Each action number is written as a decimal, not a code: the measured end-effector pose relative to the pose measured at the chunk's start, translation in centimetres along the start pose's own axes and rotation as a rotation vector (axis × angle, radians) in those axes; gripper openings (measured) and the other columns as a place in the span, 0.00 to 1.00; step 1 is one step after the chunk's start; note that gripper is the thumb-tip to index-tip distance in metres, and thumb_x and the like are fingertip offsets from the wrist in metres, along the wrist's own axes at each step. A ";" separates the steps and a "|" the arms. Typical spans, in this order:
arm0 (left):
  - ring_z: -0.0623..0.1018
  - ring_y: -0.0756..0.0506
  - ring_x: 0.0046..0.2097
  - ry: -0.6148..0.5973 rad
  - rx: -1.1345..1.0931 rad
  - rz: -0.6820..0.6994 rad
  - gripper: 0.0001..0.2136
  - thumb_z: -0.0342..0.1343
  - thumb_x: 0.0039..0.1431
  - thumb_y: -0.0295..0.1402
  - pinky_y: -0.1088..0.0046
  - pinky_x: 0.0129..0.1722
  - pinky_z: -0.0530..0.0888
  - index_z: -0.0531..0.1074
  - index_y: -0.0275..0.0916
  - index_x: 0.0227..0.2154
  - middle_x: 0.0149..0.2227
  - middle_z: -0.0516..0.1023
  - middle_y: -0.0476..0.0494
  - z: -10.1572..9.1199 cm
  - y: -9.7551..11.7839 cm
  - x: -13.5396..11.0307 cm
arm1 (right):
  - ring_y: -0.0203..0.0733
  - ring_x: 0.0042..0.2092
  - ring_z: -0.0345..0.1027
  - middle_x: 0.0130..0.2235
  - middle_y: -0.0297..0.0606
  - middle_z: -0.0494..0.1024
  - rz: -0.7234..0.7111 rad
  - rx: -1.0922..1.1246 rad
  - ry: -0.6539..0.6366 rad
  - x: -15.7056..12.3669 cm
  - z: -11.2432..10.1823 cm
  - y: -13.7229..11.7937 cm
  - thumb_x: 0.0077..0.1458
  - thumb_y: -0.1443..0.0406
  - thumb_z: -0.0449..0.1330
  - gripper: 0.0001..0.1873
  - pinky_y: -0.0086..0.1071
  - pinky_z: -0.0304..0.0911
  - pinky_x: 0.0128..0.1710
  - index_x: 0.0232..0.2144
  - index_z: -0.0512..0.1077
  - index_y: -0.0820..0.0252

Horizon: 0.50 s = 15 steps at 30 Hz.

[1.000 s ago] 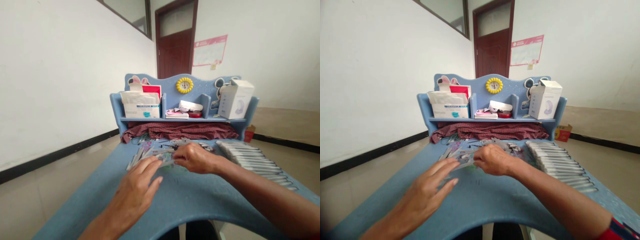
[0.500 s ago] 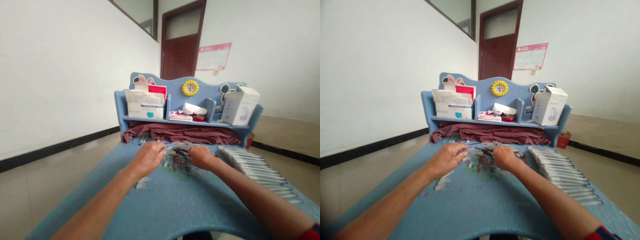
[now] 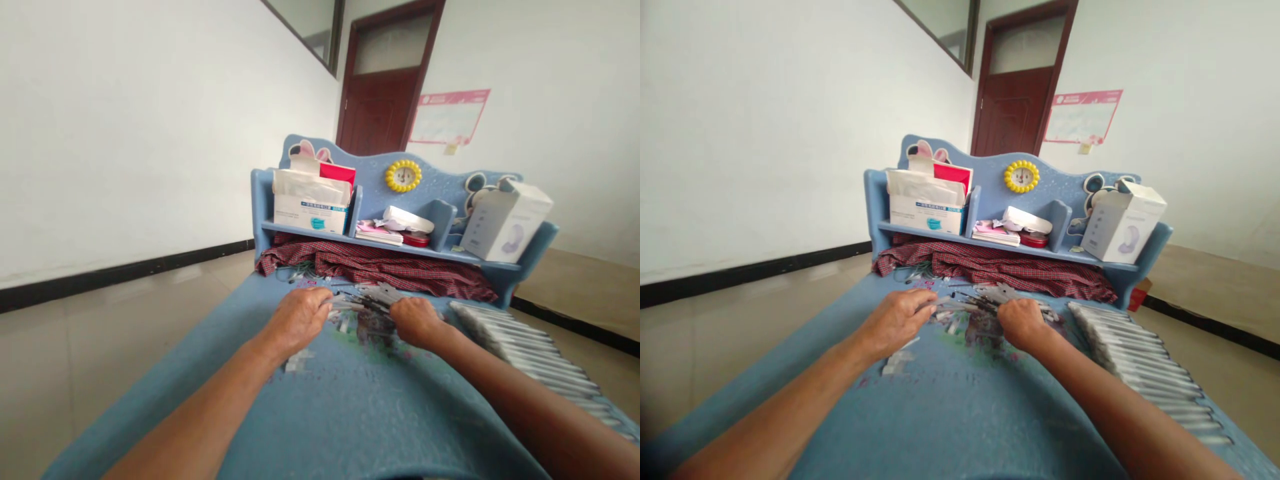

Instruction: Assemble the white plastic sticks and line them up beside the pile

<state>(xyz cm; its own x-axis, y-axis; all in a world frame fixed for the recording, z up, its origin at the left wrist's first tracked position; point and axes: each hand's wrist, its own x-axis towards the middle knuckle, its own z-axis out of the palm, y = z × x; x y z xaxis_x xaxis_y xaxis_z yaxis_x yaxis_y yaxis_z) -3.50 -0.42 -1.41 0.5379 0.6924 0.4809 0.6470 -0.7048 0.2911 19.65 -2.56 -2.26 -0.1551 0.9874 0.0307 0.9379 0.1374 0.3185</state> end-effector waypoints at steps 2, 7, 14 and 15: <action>0.73 0.49 0.32 -0.001 0.007 0.006 0.08 0.47 0.56 0.29 0.76 0.32 0.65 0.71 0.37 0.28 0.27 0.74 0.47 0.0 -0.1 0.0 | 0.53 0.37 0.72 0.35 0.53 0.77 0.023 -0.041 0.010 -0.7 -0.4 0.5 0.48 0.73 0.49 0.15 0.39 0.63 0.33 0.34 0.74 0.66; 0.74 0.49 0.33 -0.007 -0.009 0.045 0.07 0.49 0.55 0.28 0.77 0.33 0.65 0.71 0.38 0.29 0.28 0.75 0.47 0.0 -0.1 -0.2 | 0.48 0.33 0.72 0.32 0.47 0.77 -0.040 -0.050 0.085 -3.0 -1.5 1.4 0.54 0.68 0.46 0.14 0.34 0.60 0.30 0.32 0.72 0.62; 0.74 0.47 0.36 -0.024 0.002 0.087 0.07 0.49 0.55 0.28 0.75 0.35 0.66 0.72 0.37 0.32 0.30 0.76 0.46 0.2 -0.1 -0.2 | 0.42 0.29 0.70 0.29 0.42 0.76 -0.141 -0.034 0.187 -4.8 -2.0 1.5 0.55 0.69 0.46 0.13 0.31 0.52 0.25 0.28 0.71 0.61; 0.74 0.47 0.36 -0.026 0.002 0.094 0.07 0.49 0.55 0.28 0.74 0.36 0.67 0.72 0.37 0.32 0.31 0.76 0.45 0.3 -0.1 -0.2 | 0.41 0.29 0.69 0.29 0.42 0.76 -0.144 -0.034 0.194 -4.9 -2.0 1.5 0.55 0.69 0.46 0.13 0.31 0.51 0.25 0.28 0.70 0.62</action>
<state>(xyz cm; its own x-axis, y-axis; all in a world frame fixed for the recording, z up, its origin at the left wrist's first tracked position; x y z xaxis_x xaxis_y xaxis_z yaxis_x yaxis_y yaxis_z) -3.51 -0.45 -1.76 0.6105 0.6267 0.4844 0.5939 -0.7668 0.2436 21.17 -7.32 -0.05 -0.3465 0.9238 0.1630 0.8912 0.2699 0.3647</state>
